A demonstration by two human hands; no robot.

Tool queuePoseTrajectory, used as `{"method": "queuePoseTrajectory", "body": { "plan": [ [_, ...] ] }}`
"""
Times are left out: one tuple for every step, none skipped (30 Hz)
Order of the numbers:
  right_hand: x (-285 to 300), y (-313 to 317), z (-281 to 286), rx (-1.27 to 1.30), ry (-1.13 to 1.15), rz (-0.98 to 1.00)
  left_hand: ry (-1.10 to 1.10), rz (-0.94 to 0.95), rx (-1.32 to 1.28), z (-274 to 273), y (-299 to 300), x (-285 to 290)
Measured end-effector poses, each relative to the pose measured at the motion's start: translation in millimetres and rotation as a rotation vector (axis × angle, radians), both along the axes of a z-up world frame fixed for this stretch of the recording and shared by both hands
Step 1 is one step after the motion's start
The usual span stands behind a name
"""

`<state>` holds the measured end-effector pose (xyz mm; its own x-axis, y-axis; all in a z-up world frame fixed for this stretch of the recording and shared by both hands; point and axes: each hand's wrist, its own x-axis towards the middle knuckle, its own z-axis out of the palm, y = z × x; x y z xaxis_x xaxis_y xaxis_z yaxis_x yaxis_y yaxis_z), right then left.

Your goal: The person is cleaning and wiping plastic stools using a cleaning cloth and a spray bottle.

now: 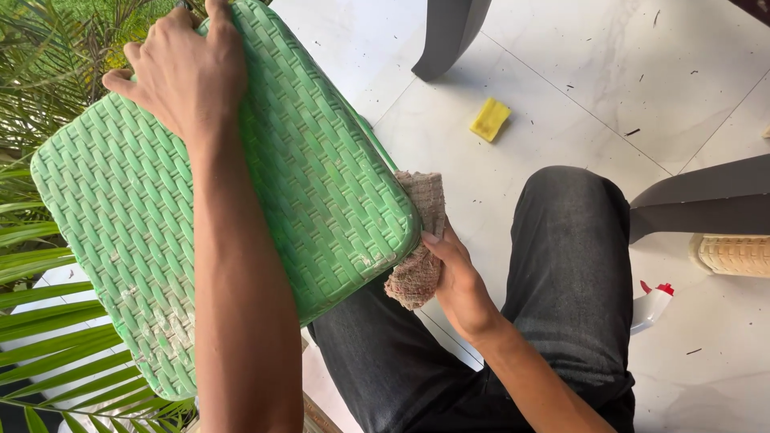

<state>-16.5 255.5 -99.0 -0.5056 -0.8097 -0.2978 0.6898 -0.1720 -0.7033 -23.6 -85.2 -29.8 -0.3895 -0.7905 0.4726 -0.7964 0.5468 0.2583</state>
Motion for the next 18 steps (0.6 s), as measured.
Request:
{"method": "queuePoseTrajectory", "body": {
  "plan": [
    [-0.4,-0.2,-1.7,-0.003,-0.014,-0.009,-0.003,-0.001,-0.006,0.2,1.4,0.2],
    [0.3,0.3,-1.6,-0.002,-0.018,-0.006,-0.007,0.001,-0.005,1.4,3.5,0.8],
    [0.9,0.9,-1.3,0.005,-0.022,-0.004,-0.018,0.014,0.055,2.8,5.9,1.3],
    [1.3,1.0,-0.9,0.01,-0.025,-0.008,-0.028,0.021,0.113,4.9,7.8,-0.4],
    [2.5,-0.2,3.4,0.01,-0.028,-0.011,-0.031,0.017,0.112,0.0,3.5,0.1],
    [2.1,-2.3,8.1,0.052,-0.026,-0.004,0.0,0.005,0.066,-3.8,-1.6,0.3],
    [1.8,-4.4,12.9,0.094,-0.025,0.003,0.033,-0.008,0.019,-7.6,-6.9,0.7],
    [0.4,-3.8,9.8,0.095,-0.026,0.002,0.031,-0.008,0.02,-10.7,-9.2,0.6],
    [-0.9,-3.2,6.4,0.078,-0.032,0.007,0.046,-0.038,-0.091,-14.2,-11.6,0.6],
    [-1.2,-2.5,3.0,0.061,-0.04,0.013,0.059,-0.067,-0.201,-18.0,-13.8,1.7],
    [-0.5,-1.5,3.2,0.063,-0.044,0.013,0.055,-0.068,-0.199,-15.1,-10.3,2.1],
    [-1.4,-1.7,3.8,0.052,-0.049,0.01,0.049,-0.05,-0.093,-10.9,-7.8,0.9],
    [-2.3,-1.8,4.4,0.041,-0.053,0.007,0.044,-0.033,0.013,-6.6,-5.1,-0.2],
    [-4.2,-3.0,6.5,0.041,-0.052,0.007,0.044,-0.033,0.014,-10.6,-9.8,0.0],
    [-6.1,-4.1,8.2,0.048,-0.06,0.016,0.055,-0.054,-0.11,-15.1,-14.3,0.2],
    [-6.1,-3.6,9.4,0.06,-0.074,0.025,0.062,-0.074,-0.228,-21.4,-17.4,2.1],
    [-6.0,-0.8,10.3,0.064,-0.078,0.024,0.058,-0.075,-0.224,-18.2,-11.8,2.3],
    [-6.4,-0.2,11.7,0.071,-0.074,0.029,0.027,-0.054,-0.108,-12.4,-8.3,1.8]
  ]
}}
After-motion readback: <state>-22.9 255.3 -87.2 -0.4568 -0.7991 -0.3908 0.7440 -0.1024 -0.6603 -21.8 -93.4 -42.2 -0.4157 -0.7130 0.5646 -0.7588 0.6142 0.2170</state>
